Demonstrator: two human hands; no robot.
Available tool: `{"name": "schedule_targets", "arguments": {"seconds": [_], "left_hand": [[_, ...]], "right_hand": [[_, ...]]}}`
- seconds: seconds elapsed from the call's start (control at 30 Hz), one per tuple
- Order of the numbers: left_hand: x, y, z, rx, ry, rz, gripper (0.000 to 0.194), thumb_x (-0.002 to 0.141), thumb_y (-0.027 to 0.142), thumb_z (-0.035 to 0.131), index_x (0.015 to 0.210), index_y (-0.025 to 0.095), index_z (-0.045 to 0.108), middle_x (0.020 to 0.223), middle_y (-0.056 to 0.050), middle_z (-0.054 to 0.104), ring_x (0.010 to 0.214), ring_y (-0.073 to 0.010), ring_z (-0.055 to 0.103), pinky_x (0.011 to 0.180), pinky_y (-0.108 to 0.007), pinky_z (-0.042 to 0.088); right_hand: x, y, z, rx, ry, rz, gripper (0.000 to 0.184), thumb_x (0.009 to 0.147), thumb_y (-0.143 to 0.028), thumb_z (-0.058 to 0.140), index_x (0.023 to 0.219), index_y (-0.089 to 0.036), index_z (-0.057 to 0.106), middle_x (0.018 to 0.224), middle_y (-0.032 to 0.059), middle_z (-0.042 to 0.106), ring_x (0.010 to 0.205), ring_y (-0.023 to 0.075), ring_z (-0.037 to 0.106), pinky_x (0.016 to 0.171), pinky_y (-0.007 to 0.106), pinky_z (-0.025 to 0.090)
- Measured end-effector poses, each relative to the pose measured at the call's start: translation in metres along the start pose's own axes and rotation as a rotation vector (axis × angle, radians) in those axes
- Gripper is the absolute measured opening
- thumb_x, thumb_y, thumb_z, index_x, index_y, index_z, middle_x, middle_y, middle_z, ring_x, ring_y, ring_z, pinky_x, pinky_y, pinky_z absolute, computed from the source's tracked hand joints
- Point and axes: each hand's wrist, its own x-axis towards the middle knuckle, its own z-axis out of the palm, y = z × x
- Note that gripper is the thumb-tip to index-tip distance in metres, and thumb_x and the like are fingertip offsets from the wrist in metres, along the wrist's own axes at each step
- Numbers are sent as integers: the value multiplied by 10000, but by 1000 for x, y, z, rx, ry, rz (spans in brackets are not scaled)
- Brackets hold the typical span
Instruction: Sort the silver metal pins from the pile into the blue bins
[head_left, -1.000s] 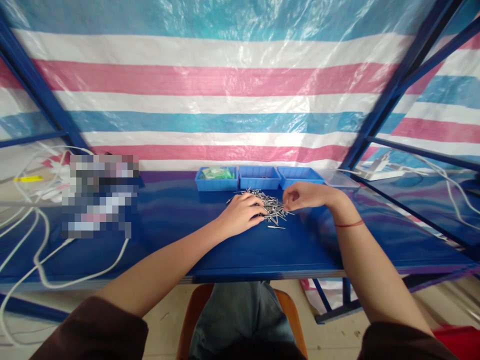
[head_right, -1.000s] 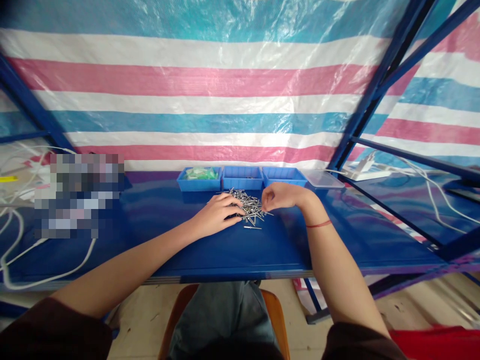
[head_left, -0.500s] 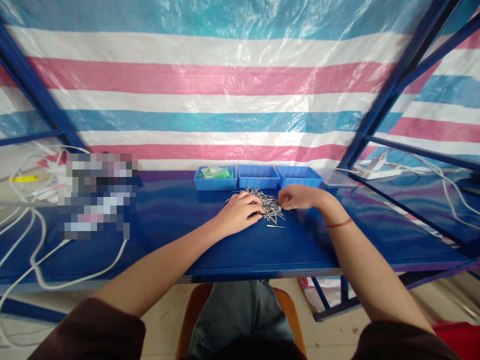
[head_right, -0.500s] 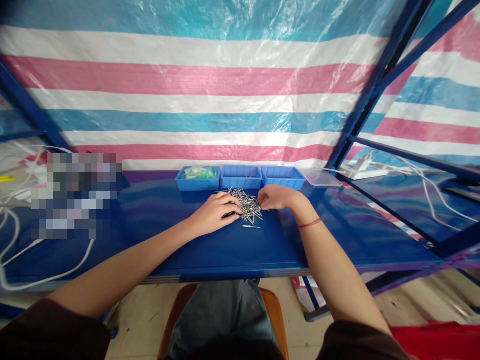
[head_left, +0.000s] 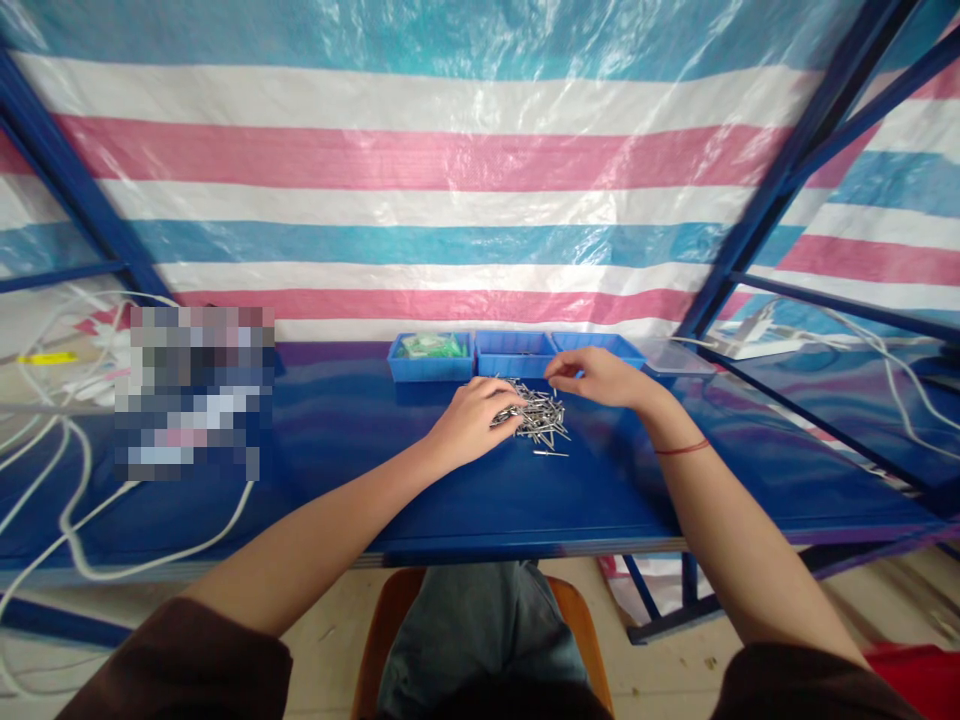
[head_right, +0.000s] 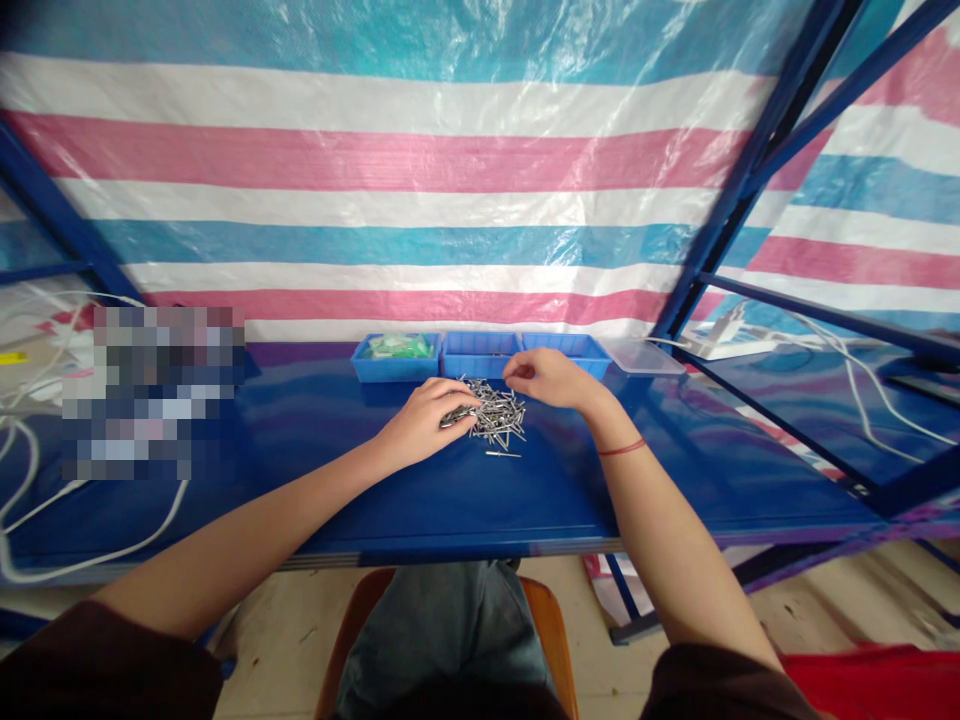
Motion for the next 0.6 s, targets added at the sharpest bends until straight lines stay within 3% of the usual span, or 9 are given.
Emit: {"name": "schedule_targets", "arguments": {"seconds": [0.13, 0.23, 0.37, 0.6], "left_hand": [[2, -3, -2, -81, 194, -124, 450, 855, 352, 612, 1256, 194, 484, 1035, -68, 630, 925, -184, 592, 850, -345, 478], [4, -2, -5, -134, 296, -146, 316, 848, 318, 628, 1129, 197, 549, 929, -30, 630, 791, -132, 590, 783, -285, 487], [6, 1, -10, -163, 365, -144, 76, 862, 247, 606, 910, 188, 615, 826, -2, 642, 740, -111, 588, 737, -249, 481], [8, 0, -13, -187, 456, -151, 71, 828, 228, 645, 870, 175, 622, 782, 8, 665, 706, -103, 606, 707, -235, 489]], "right_hand": [[4, -22, 19, 494, 172, -20, 252, 715, -389, 682, 862, -187, 643, 771, 30, 659, 738, 160, 622, 644, 306, 503], [6, -34, 37, 735, 153, 45, 284, 690, -372, 729, 890, -193, 635, 765, 17, 663, 731, 138, 633, 658, 292, 520], [9, -36, 52, 896, 91, 119, 305, 666, -364, 765, 883, -197, 632, 738, 2, 675, 690, 112, 643, 684, 273, 537], [9, -38, 55, 1031, 64, 149, 259, 672, -347, 774, 842, -198, 649, 723, -2, 679, 690, 98, 641, 656, 231, 526]]}}
